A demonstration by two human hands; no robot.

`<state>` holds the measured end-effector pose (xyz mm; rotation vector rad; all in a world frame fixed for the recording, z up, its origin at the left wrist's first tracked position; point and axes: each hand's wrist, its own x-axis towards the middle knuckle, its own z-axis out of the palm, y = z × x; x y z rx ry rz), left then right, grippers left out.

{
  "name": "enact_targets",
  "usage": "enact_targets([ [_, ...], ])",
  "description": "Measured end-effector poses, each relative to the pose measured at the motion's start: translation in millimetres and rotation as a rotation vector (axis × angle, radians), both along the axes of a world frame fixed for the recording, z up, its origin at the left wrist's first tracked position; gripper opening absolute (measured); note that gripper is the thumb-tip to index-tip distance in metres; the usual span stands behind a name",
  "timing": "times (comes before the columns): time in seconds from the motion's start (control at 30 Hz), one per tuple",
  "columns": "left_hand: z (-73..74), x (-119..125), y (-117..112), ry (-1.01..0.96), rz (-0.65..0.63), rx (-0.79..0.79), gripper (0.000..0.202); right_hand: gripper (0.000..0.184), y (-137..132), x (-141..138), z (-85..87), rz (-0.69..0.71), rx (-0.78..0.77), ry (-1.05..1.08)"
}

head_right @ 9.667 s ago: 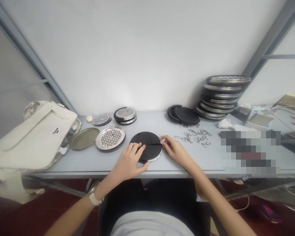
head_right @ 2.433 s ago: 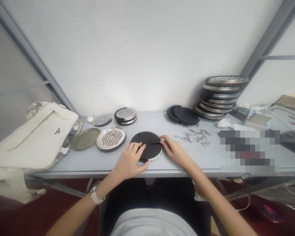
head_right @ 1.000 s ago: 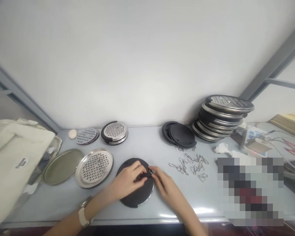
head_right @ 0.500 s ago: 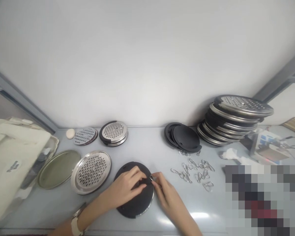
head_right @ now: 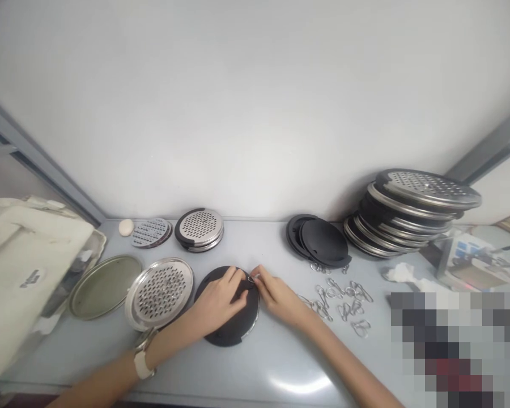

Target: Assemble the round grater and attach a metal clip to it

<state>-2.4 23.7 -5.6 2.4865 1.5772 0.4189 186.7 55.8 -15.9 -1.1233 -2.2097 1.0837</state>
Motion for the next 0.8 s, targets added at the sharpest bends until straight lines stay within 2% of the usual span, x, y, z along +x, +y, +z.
enact_targets([
  [0.1,-4.7,6.2,2.5,0.050,0.068,0.035,0.009,0.022,5.2,-6.7,-6.7,-0.031,0.017,-0.007],
  [0.27,-9.4,9.9,1.3,0.052,0.080,0.075,0.016,0.019,5.1,-9.6,-16.1,-0.047,0.023,0.005],
  [0.6,-10.8,4.3,-0.5,-0.004,0.046,0.042,0.028,0.013,3.5,-3.5,-14.4,-0.025,0.031,0.021],
  [0.8,-9.5,4.2,0.2,0.001,0.031,0.026,0.025,0.013,3.4,-2.6,-14.6,-0.019,0.003,0.025],
])
